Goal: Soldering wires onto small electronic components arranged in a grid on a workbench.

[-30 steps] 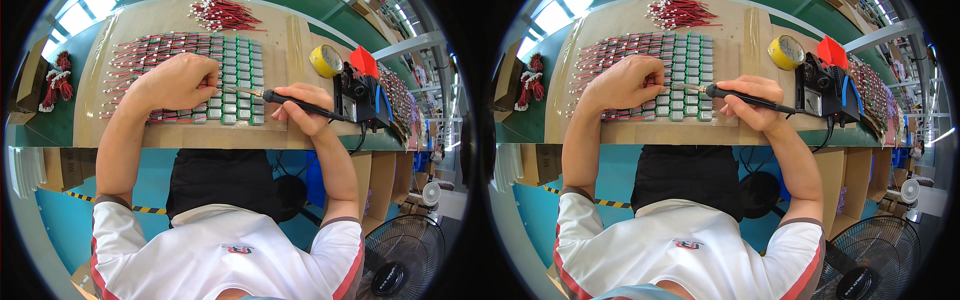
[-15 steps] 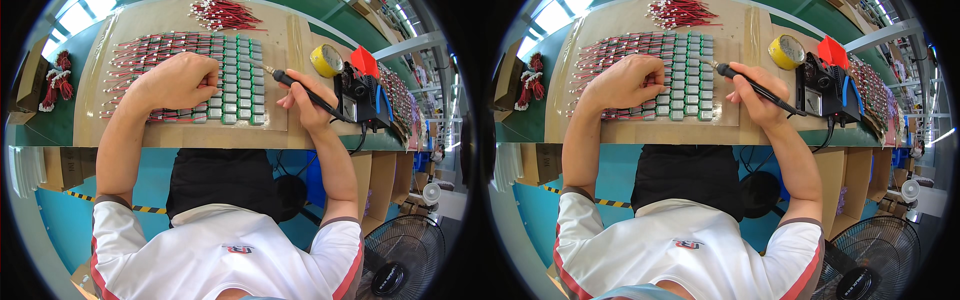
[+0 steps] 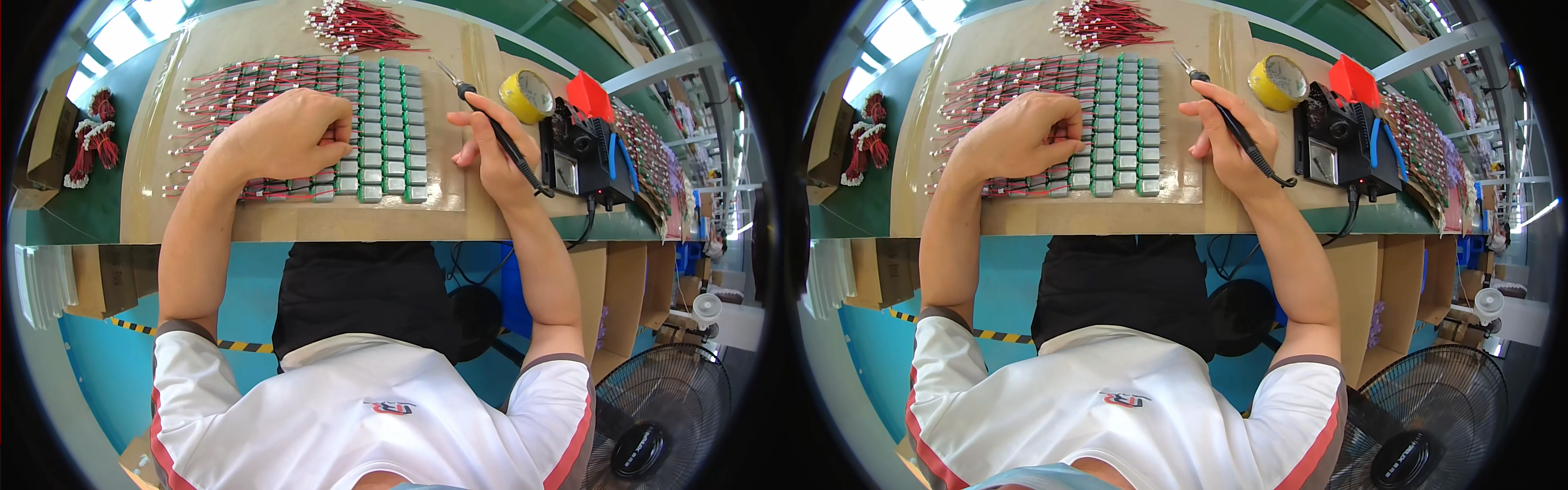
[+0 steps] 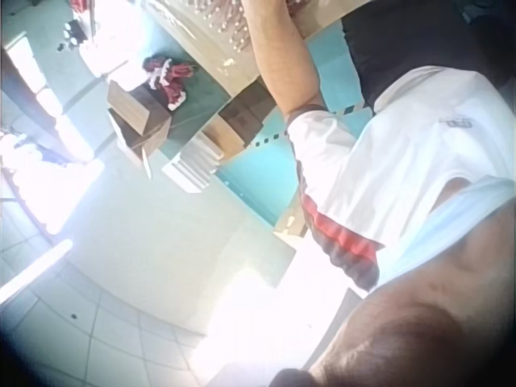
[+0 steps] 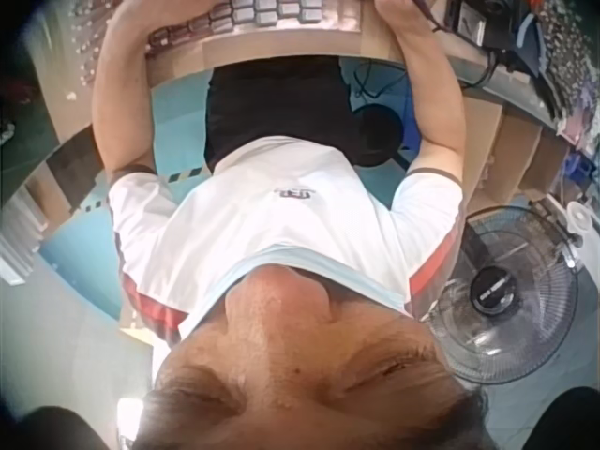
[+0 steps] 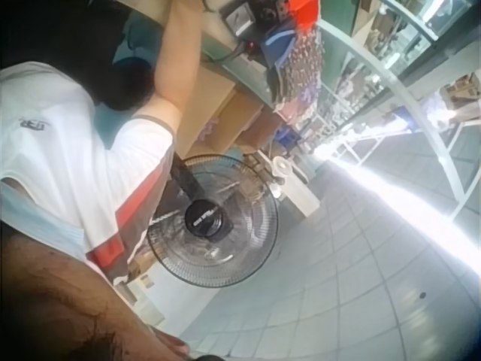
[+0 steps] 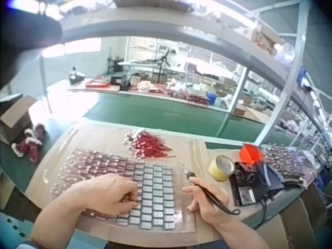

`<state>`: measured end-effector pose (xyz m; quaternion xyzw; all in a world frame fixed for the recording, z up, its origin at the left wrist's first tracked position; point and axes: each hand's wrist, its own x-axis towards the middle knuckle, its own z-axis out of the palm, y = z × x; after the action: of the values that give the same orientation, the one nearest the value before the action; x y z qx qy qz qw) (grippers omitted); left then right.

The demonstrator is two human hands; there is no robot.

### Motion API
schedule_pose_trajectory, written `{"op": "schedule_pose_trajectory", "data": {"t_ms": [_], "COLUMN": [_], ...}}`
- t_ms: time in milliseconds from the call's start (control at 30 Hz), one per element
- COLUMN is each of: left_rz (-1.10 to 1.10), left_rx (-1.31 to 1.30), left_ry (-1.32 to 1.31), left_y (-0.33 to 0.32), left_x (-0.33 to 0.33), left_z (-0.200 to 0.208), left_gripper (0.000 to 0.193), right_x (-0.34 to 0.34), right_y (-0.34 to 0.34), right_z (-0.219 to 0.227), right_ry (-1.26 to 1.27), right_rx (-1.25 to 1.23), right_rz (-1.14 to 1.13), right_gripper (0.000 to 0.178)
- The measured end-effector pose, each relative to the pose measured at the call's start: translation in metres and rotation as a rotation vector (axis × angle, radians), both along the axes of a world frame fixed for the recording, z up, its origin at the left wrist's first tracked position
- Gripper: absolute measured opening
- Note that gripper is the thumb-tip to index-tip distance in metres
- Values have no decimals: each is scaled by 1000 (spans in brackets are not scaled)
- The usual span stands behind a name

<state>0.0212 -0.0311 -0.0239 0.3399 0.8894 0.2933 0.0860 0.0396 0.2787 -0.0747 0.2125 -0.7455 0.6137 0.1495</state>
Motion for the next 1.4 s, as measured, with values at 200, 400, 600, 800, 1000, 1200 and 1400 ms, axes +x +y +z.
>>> {"op": "schedule_pose_trajectory", "data": {"t_ms": [200, 400, 600, 800, 1000, 1200, 1400], "left_rz": [-10, -15, 27, 188, 257, 298, 291], "left_rx": [36, 37, -110, 62, -37, -41, -62], "left_ry": [0, 29, 3, 181, 289, 257, 269], "left_y": [-2, -4, 3, -17, -21, -27, -26], "left_x": [-1, 2, 7, -16, -128, -148, -157], "left_z": [1, 6, 36, 33, -14, -32, -32], "left_gripper": [18, 23, 34, 15, 14, 12, 20], "right_x": [-4, -5, -3, -4, 0, 0, -2], "right_y": [-2, -4, 6, -10, -5, -5, -3], "right_z": [-1, 0, -7, -1, 2, 6, 3], "right_ry": [1, 12, 59, 4, -31, 90, 69], "right_rx": [34, 22, 100, -55, -85, -25, -25], "right_rz": [-18, -32, -3, 28, -12, -3, -20], "right_gripper": [25, 22, 24, 20, 19, 18, 18]}}
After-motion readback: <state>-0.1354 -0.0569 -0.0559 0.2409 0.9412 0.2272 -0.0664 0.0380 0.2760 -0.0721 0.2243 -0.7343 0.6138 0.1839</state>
